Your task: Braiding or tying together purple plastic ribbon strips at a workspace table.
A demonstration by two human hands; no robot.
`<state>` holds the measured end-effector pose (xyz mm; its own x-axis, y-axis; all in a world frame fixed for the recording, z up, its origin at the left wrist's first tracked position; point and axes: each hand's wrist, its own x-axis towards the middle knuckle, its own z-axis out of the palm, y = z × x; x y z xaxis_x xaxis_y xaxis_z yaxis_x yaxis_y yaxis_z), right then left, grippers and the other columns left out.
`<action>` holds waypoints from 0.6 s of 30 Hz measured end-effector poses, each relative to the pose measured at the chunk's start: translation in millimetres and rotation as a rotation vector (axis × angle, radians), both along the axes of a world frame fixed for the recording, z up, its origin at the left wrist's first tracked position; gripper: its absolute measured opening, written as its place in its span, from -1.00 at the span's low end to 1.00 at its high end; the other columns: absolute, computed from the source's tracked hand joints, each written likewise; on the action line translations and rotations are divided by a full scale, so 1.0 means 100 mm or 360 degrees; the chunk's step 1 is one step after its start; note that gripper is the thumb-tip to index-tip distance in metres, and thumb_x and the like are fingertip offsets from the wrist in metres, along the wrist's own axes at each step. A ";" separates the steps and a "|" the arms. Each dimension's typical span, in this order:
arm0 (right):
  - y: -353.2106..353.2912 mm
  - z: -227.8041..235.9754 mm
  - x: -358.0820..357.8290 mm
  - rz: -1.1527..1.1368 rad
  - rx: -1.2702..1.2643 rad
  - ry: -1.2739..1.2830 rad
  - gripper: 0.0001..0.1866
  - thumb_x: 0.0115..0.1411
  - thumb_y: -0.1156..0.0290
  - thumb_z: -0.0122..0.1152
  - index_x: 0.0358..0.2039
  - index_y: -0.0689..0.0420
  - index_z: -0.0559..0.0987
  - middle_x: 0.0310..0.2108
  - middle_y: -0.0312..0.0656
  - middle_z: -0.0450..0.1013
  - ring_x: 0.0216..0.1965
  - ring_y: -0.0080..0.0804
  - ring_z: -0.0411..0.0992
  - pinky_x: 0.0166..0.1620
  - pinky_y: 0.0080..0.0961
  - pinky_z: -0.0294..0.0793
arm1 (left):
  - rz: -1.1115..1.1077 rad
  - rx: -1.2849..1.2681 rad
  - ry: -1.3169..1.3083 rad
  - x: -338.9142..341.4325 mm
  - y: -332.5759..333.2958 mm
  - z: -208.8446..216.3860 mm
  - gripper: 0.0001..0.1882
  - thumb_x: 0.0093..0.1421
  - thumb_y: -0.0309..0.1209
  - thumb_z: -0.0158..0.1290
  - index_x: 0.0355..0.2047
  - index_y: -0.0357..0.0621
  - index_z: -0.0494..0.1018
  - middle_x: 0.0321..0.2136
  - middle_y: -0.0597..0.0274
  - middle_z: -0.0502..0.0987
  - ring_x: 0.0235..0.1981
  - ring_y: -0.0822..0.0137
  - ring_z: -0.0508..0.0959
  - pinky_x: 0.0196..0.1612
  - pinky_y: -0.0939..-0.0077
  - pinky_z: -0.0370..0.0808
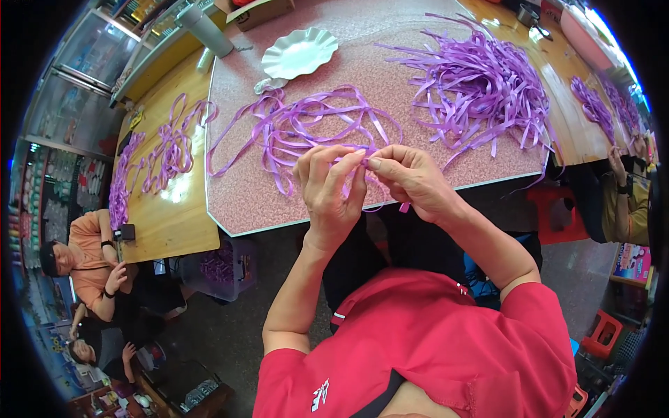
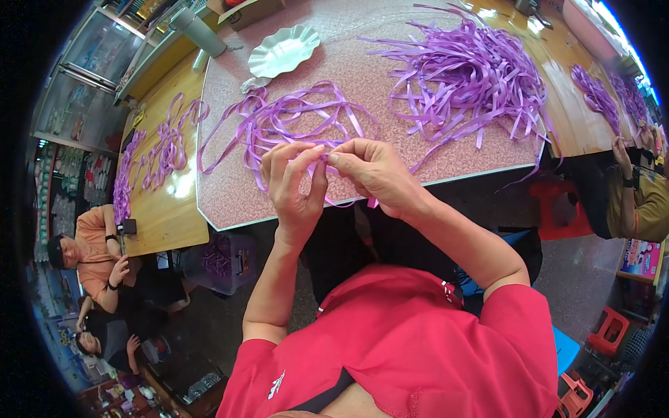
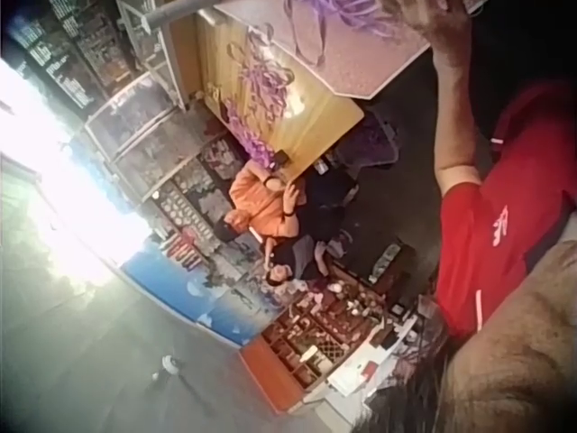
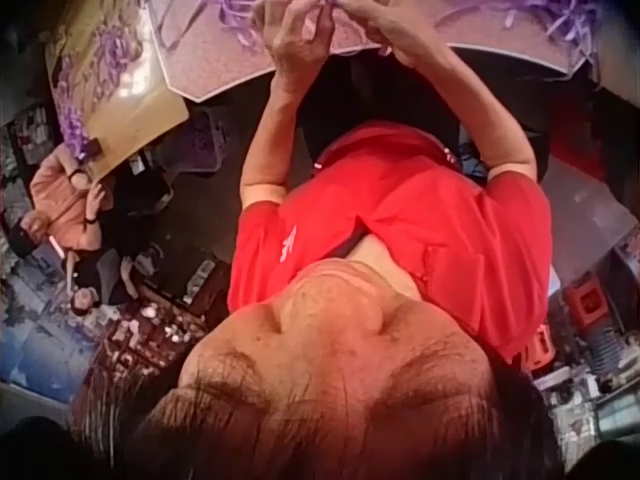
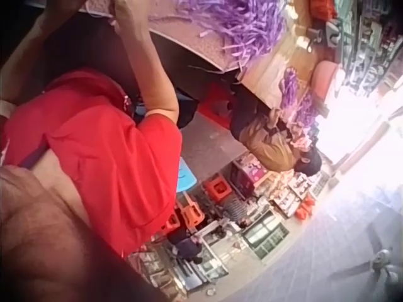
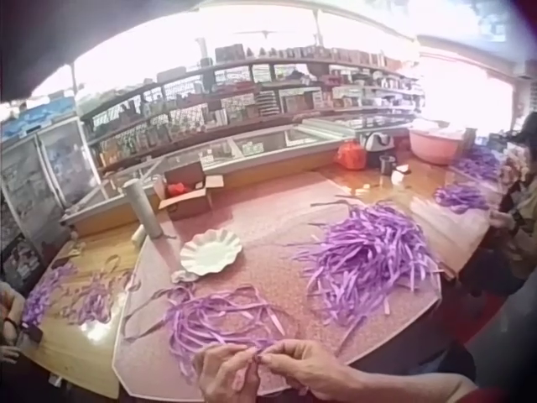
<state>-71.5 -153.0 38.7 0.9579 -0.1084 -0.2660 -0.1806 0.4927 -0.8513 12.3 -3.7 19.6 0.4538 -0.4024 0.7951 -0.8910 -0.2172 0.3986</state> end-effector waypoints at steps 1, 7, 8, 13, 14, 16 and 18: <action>-0.01 -0.01 0.00 0.0003 -0.0051 -0.0015 -0.79 0.29 0.25 0.27 -0.24 0.14 0.58 -0.55 -0.47 0.35 -0.68 -0.81 0.13 -0.66 -0.77 0.02 | 0.0024 0.0002 -0.0031 -0.01 0.01 0.01 -0.66 -0.01 -0.56 0.24 -0.17 -0.02 0.57 -0.21 0.28 0.53 -0.12 0.16 0.48 -0.01 0.23 0.31; -0.04 -0.03 0.01 -0.0030 -0.0194 0.0033 -0.78 0.28 0.24 0.29 -0.26 0.12 0.58 -0.60 -0.53 0.28 -0.68 -0.81 0.08 -0.64 -0.76 -0.02 | 0.0064 0.0165 -0.0236 -0.01 0.04 0.07 -0.64 -0.05 -0.59 0.28 -0.21 0.01 0.56 -0.20 0.27 0.53 -0.12 0.17 0.46 -0.01 0.25 0.29; -0.03 -0.03 0.02 -0.0015 -0.0209 0.0037 -0.79 0.28 0.24 0.29 -0.27 0.12 0.58 -0.59 -0.52 0.29 -0.68 -0.81 0.09 -0.64 -0.75 -0.01 | 0.0061 0.0162 -0.0235 -0.01 0.05 0.06 -0.64 -0.05 -0.59 0.28 -0.21 0.01 0.56 -0.20 0.27 0.53 -0.12 0.17 0.46 -0.01 0.25 0.29; -0.03 0.00 0.04 -0.0020 -0.0369 0.0033 -0.80 0.28 0.25 0.28 -0.28 0.13 0.60 -0.55 -0.50 0.35 -0.64 -0.81 0.14 -0.61 -0.77 0.03 | 0.0111 0.0164 -0.0198 -0.01 0.05 0.03 -0.74 -0.03 -0.54 0.29 -0.31 -0.02 0.52 -0.27 0.26 0.50 -0.15 0.16 0.46 -0.05 0.25 0.28; -0.04 -0.01 0.04 -0.0024 -0.0488 -0.0053 -0.80 0.28 0.27 0.28 -0.27 0.15 0.61 -0.52 -0.48 0.39 -0.59 -0.81 0.19 -0.57 -0.77 0.11 | 0.0110 0.0162 -0.0197 -0.01 0.05 0.03 -0.74 -0.03 -0.54 0.29 -0.31 -0.02 0.52 -0.27 0.26 0.50 -0.15 0.16 0.46 -0.05 0.25 0.28; -0.08 -0.07 0.06 -0.0027 -0.0607 -0.0140 -0.80 0.28 0.29 0.28 -0.26 0.18 0.61 -0.49 -0.47 0.42 -0.55 -0.81 0.24 -0.53 -0.77 0.18 | 0.0093 0.0176 -0.0092 -0.02 0.03 0.01 -0.74 -0.02 -0.55 0.28 -0.29 -0.06 0.51 -0.29 0.23 0.50 -0.17 0.13 0.46 -0.06 0.25 0.28; -0.11 -0.15 0.09 -0.0024 -0.0871 -0.0249 -0.79 0.28 0.34 0.28 -0.23 0.24 0.61 -0.44 -0.44 0.46 -0.44 -0.79 0.33 -0.40 -0.75 0.33 | 0.0078 0.0169 -0.0076 -0.03 0.02 0.01 -0.74 -0.01 -0.55 0.27 -0.29 -0.08 0.51 -0.30 0.21 0.50 -0.18 0.13 0.46 -0.06 0.24 0.28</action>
<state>-63.0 -164.1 24.2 0.9786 -0.2044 -0.0220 -0.0280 -0.0264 -0.9993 9.7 -1.4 20.4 0.4378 -0.4640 0.7701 -0.8957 -0.2996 0.3286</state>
